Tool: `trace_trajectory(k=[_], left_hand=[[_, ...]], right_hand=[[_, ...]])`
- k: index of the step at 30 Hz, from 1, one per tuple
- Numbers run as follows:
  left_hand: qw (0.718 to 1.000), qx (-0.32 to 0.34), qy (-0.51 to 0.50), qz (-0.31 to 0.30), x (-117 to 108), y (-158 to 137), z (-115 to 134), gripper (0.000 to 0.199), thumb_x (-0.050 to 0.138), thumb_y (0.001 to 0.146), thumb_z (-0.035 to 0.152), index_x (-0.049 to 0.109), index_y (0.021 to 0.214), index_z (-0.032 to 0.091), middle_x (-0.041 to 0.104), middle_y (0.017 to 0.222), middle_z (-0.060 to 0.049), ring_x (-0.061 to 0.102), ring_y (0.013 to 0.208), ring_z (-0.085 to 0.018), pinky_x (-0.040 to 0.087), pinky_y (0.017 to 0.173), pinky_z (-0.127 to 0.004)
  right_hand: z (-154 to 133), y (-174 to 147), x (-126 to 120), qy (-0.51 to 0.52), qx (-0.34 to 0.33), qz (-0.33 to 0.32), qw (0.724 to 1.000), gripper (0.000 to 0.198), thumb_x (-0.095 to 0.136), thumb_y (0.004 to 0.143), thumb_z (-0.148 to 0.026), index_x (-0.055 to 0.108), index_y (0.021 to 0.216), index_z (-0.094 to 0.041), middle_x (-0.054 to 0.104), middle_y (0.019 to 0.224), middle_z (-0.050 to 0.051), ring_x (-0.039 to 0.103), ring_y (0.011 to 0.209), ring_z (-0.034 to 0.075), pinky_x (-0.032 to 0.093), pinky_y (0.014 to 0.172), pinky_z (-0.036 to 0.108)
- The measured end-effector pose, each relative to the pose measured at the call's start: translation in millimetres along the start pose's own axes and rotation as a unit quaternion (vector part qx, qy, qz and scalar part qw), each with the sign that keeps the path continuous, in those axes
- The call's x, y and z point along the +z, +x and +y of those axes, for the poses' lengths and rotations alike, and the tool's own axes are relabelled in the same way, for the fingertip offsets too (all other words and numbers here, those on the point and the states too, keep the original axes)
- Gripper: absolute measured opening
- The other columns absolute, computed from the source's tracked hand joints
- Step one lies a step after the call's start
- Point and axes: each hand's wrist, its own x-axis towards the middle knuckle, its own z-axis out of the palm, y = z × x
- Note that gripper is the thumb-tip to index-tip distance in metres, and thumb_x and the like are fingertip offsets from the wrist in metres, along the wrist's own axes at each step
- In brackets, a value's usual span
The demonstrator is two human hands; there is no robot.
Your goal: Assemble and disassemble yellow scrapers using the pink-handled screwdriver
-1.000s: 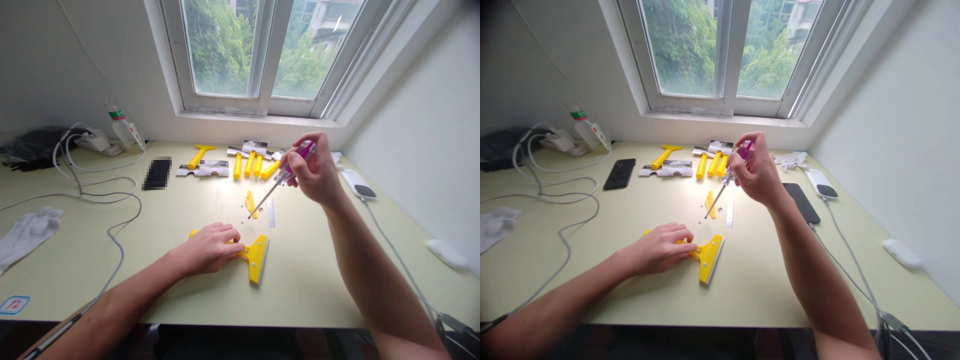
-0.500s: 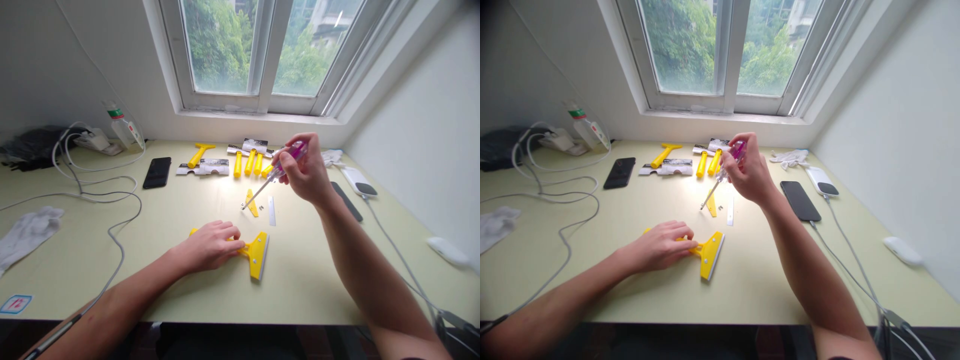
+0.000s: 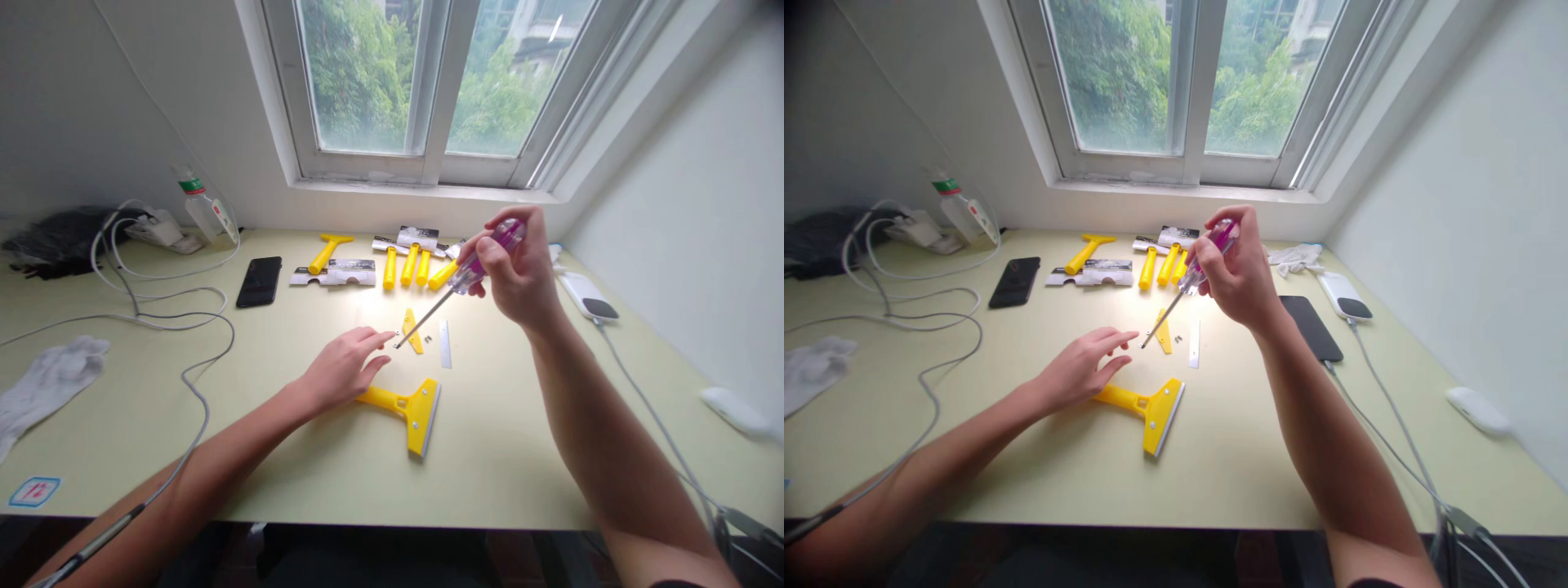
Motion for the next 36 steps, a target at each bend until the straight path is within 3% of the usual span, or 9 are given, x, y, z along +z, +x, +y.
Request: trace_trajectory(k=[3, 7, 9, 13, 17, 22, 36], left_hand=[[0.996, -0.040, -0.056, -0.049, 0, 19, -4, 0.036, 0.058, 0.092, 0.021, 0.063, 0.128, 0.019, 0.071, 0.105, -0.006, 0.065, 0.088, -0.019, 0.051, 0.087, -0.032], [0.976, -0.101, -0.176, -0.075, 5, 38, -10, 0.018, 0.064, 0.085, 0.018, 0.076, 0.100, 0.017, 0.076, 0.093, -0.003, 0.069, 0.085, -0.017, 0.052, 0.081, -0.025], [0.972, -0.120, -0.187, -0.072, 9, 44, -14, 0.013, 0.066, 0.084, 0.018, 0.076, 0.092, 0.018, 0.077, 0.089, -0.002, 0.070, 0.083, -0.017, 0.053, 0.079, -0.024], [0.997, -0.045, -0.047, -0.039, 18, 53, -22, 0.014, 0.062, 0.086, 0.016, 0.076, 0.089, 0.018, 0.075, 0.089, -0.004, 0.068, 0.079, -0.016, 0.053, 0.077, -0.025], [0.997, 0.042, 0.051, -0.031, 25, 61, -29, 0.019, 0.057, 0.088, 0.012, 0.075, 0.086, 0.016, 0.071, 0.100, -0.009, 0.065, 0.088, -0.018, 0.052, 0.084, -0.029], [0.992, 0.067, 0.100, -0.047, 29, 65, -31, 0.030, 0.047, 0.092, 0.009, 0.072, 0.076, 0.016, 0.069, 0.091, -0.009, 0.062, 0.086, -0.020, 0.051, 0.080, -0.030], [0.980, 0.063, 0.182, -0.055, 25, 72, -38, 0.030, 0.043, 0.092, 0.007, 0.067, 0.077, 0.015, 0.067, 0.091, -0.009, 0.059, 0.088, -0.021, 0.050, 0.080, -0.031]], right_hand=[[-3, 0, 2, 0.013, -0.025, -0.007, 1.000, 0.022, 0.054, 0.093, -0.038, 0.041, 0.108, -0.030, 0.063, 0.077, -0.001, 0.054, 0.043, 0.011, 0.042, 0.034, 0.025], [1, -1, 1, -0.001, -0.029, -0.010, 1.000, 0.022, 0.052, 0.094, -0.038, 0.041, 0.111, -0.030, 0.063, 0.078, -0.002, 0.054, 0.044, 0.010, 0.044, 0.035, 0.026], [4, 0, -2, -0.021, -0.026, -0.009, 0.999, 0.022, 0.051, 0.094, -0.037, 0.041, 0.113, -0.030, 0.062, 0.078, -0.002, 0.055, 0.045, 0.010, 0.045, 0.036, 0.026], [9, 1, -11, -0.101, -0.034, -0.001, 0.994, 0.026, 0.050, 0.094, -0.034, 0.043, 0.118, -0.030, 0.062, 0.079, -0.001, 0.055, 0.048, 0.011, 0.047, 0.041, 0.028], [12, 3, -21, -0.176, -0.047, 0.002, 0.983, 0.027, 0.052, 0.091, -0.031, 0.047, 0.116, -0.027, 0.062, 0.076, -0.001, 0.054, 0.050, 0.011, 0.047, 0.045, 0.030], [17, 5, -23, -0.204, -0.037, -0.002, 0.978, 0.026, 0.053, 0.089, -0.030, 0.049, 0.115, -0.025, 0.062, 0.076, -0.001, 0.055, 0.051, 0.012, 0.048, 0.047, 0.030], [17, 6, -32, -0.220, -0.006, -0.006, 0.976, 0.029, 0.054, 0.087, -0.029, 0.051, 0.115, -0.024, 0.059, 0.071, -0.001, 0.053, 0.053, 0.014, 0.047, 0.052, 0.033]])
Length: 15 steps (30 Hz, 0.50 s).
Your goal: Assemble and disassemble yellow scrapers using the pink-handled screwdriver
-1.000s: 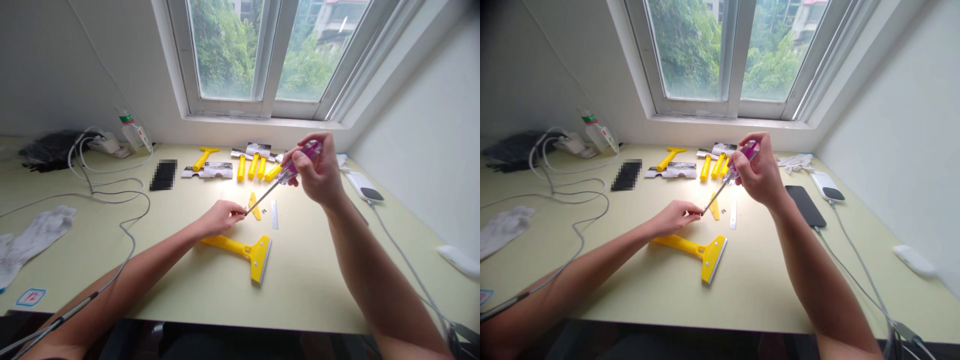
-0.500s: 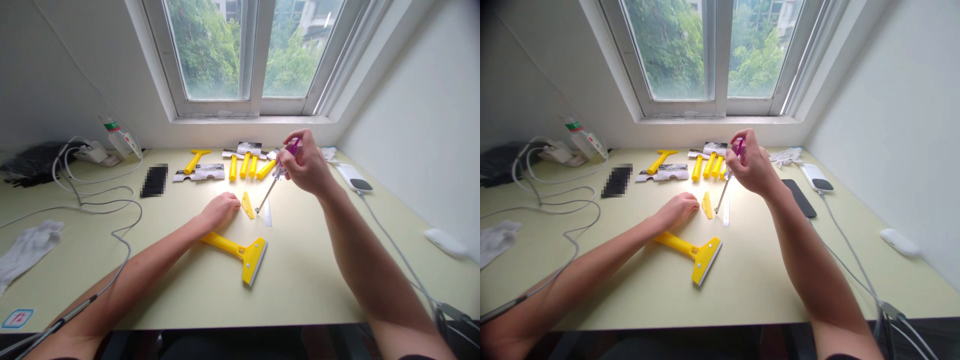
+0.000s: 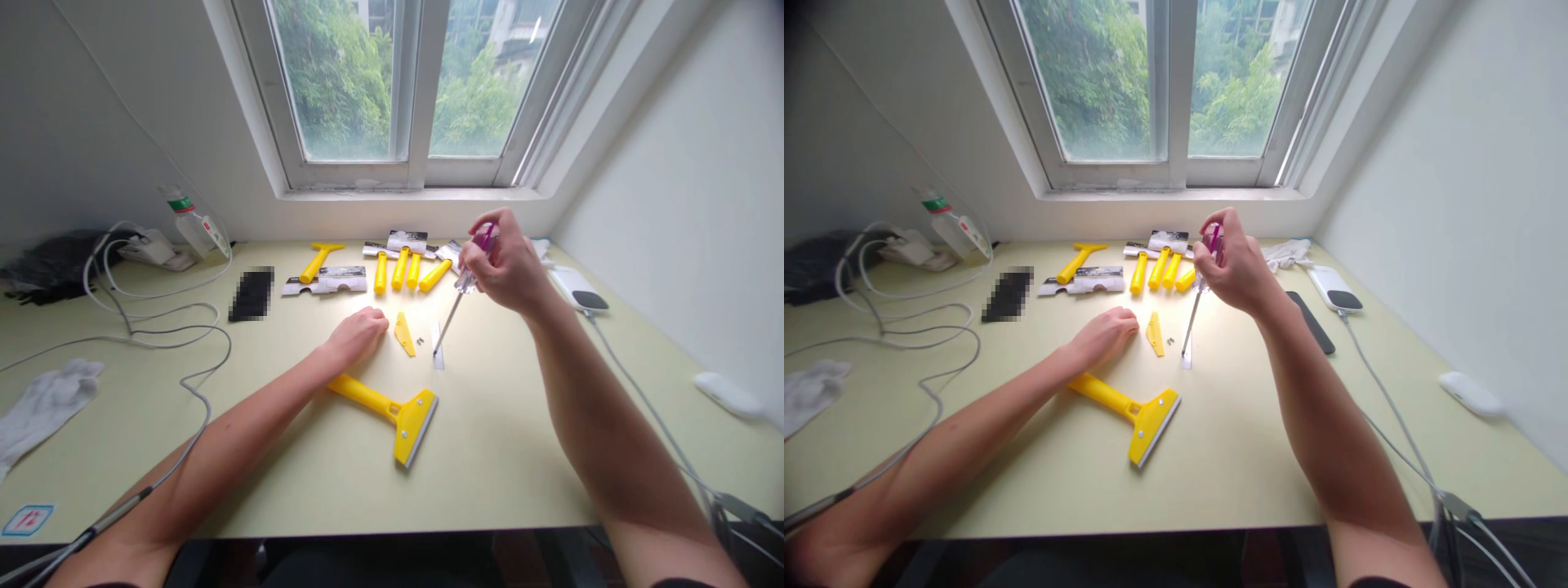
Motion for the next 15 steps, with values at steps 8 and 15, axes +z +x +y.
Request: trace_trajectory(k=[8, 15], left_hand=[[0.999, -0.041, -0.007, 0.028, -7, -11, -16, 0.028, 0.046, 0.092, 0.010, 0.070, 0.078, 0.015, 0.067, 0.087, -0.010, 0.062, 0.087, -0.021, 0.051, 0.082, -0.032], [0.997, -0.059, -0.036, 0.047, -8, -20, -23, 0.027, 0.047, 0.091, 0.012, 0.071, 0.078, 0.016, 0.068, 0.087, -0.009, 0.063, 0.085, -0.021, 0.051, 0.081, -0.032]], right_hand=[[6, 4, -6, -0.037, 0.011, 0.022, 0.999, 0.027, 0.054, 0.086, -0.029, 0.050, 0.113, -0.024, 0.063, 0.075, 0.000, 0.057, 0.059, 0.017, 0.049, 0.059, 0.034], [11, 2, -4, -0.010, -0.004, 0.004, 1.000, 0.027, 0.055, 0.086, -0.028, 0.049, 0.112, -0.026, 0.060, 0.070, -0.002, 0.053, 0.053, 0.015, 0.048, 0.053, 0.032]])
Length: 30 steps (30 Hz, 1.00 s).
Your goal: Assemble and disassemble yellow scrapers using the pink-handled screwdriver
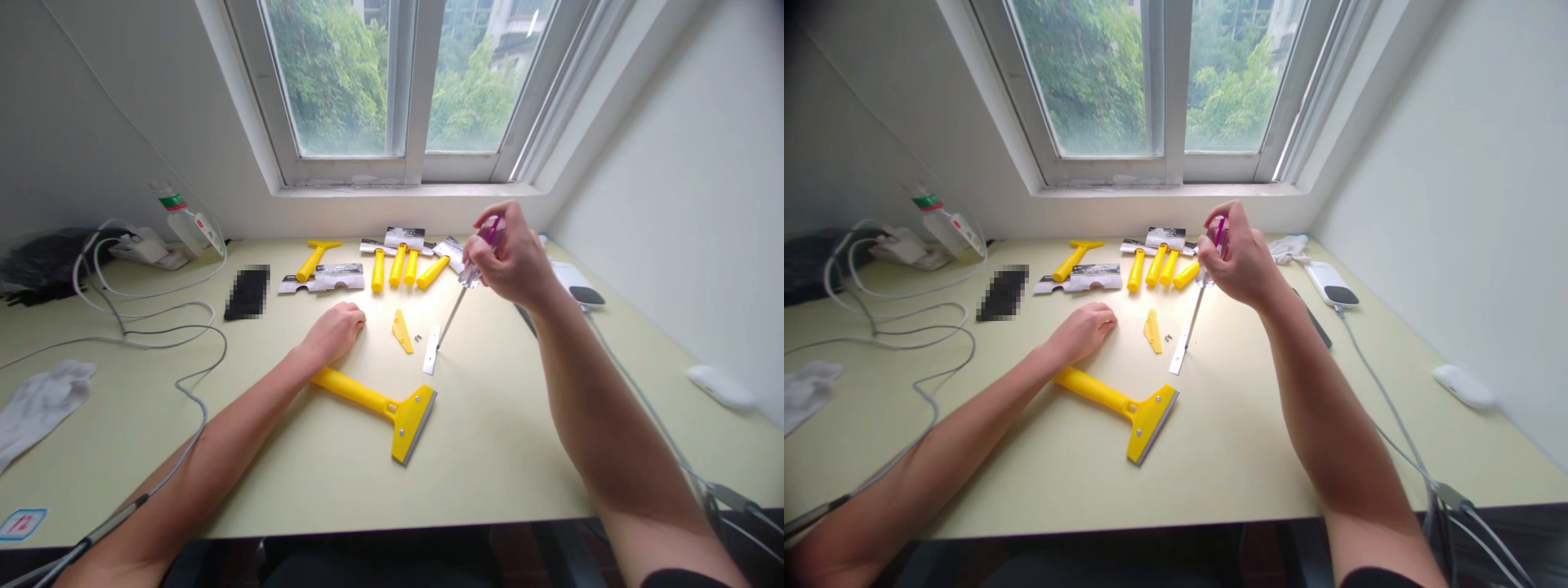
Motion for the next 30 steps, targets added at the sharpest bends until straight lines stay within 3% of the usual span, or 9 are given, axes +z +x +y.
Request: trace_trajectory(k=[9, 19, 25, 30], left_hand=[[1.000, -0.011, -0.028, 0.005, -1, -2, -6, 0.023, 0.051, 0.090, 0.012, 0.072, 0.081, 0.015, 0.069, 0.088, -0.009, 0.062, 0.084, -0.021, 0.050, 0.080, -0.032], [0.999, -0.013, -0.035, 0.011, 1, -3, -7, 0.023, 0.051, 0.090, 0.014, 0.072, 0.082, 0.015, 0.069, 0.089, -0.009, 0.062, 0.085, -0.021, 0.049, 0.081, -0.032], [0.999, -0.016, -0.038, 0.013, 0, -3, -7, 0.022, 0.051, 0.090, 0.014, 0.072, 0.081, 0.016, 0.069, 0.089, -0.009, 0.063, 0.084, -0.021, 0.050, 0.081, -0.031], [0.999, -0.017, -0.044, 0.014, -1, -2, -7, 0.020, 0.053, 0.089, 0.014, 0.073, 0.083, 0.016, 0.070, 0.090, -0.008, 0.063, 0.085, -0.021, 0.050, 0.081, -0.031]], right_hand=[[-4, 0, -1, 0.016, -0.011, 0.019, 1.000, 0.028, 0.054, 0.087, -0.032, 0.050, 0.114, -0.028, 0.062, 0.072, 0.000, 0.054, 0.052, 0.017, 0.049, 0.053, 0.035], [-13, -1, -12, -0.048, -0.018, 0.081, 0.995, 0.028, 0.054, 0.087, -0.027, 0.050, 0.114, -0.027, 0.065, 0.076, 0.000, 0.057, 0.053, 0.017, 0.050, 0.059, 0.037], [-6, -1, -16, -0.074, -0.027, 0.105, 0.991, 0.026, 0.054, 0.088, -0.030, 0.050, 0.114, -0.029, 0.066, 0.078, 0.000, 0.060, 0.058, 0.019, 0.052, 0.060, 0.038], [4, 1, -6, -0.061, -0.032, 0.088, 0.994, 0.027, 0.052, 0.089, -0.032, 0.048, 0.115, -0.026, 0.066, 0.077, 0.001, 0.058, 0.053, 0.017, 0.051, 0.059, 0.038]])
